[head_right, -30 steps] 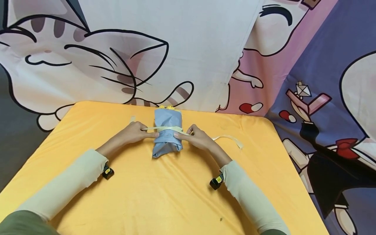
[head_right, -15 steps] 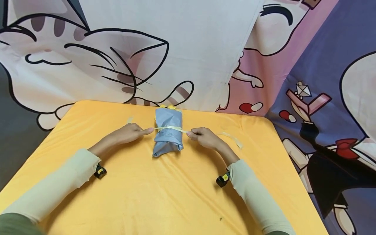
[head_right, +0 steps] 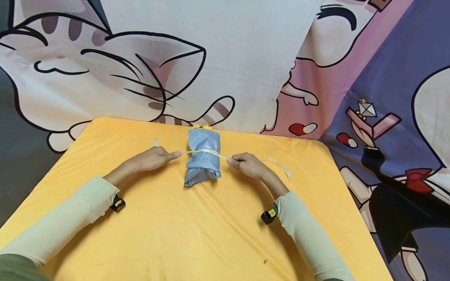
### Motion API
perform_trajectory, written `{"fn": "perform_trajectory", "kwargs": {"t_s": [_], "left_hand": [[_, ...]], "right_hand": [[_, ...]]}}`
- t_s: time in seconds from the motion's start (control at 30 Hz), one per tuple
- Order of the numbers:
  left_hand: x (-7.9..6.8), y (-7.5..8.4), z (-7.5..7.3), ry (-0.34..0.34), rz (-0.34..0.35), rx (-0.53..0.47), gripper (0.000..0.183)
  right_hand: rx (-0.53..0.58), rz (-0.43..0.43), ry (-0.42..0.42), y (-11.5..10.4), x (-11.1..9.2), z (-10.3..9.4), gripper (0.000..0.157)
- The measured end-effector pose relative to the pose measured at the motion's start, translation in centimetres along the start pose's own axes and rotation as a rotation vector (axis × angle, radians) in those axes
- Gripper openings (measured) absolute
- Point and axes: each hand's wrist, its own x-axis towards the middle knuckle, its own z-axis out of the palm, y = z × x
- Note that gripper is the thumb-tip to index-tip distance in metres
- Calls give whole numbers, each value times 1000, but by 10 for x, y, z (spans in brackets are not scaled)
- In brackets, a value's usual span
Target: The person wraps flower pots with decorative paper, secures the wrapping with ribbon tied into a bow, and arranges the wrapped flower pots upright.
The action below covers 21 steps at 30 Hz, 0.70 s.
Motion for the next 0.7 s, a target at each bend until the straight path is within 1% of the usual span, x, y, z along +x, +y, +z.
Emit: {"fn": "perform_trajectory", "kwargs": {"t_s": [0.17,0.3,0.4,0.57,0.7], "left_hand": [[-3,3,-2,-13,7,2,74],[-4,4,-2,-9,4,14,74],[-4,4,0,-5,-2,40,77],[-3,1,4,30,-3,84,80],[-5,3,4,44,9,115,74]], "right_hand": [[10,6,8,1,-2,-2,56],[9,4,23,1,-2,0,56],[-23,-25,41,1,-1,3,54],[-94,-98,55,1,2,8,50],[-88,-101,56,-3,0,5,45]]}}
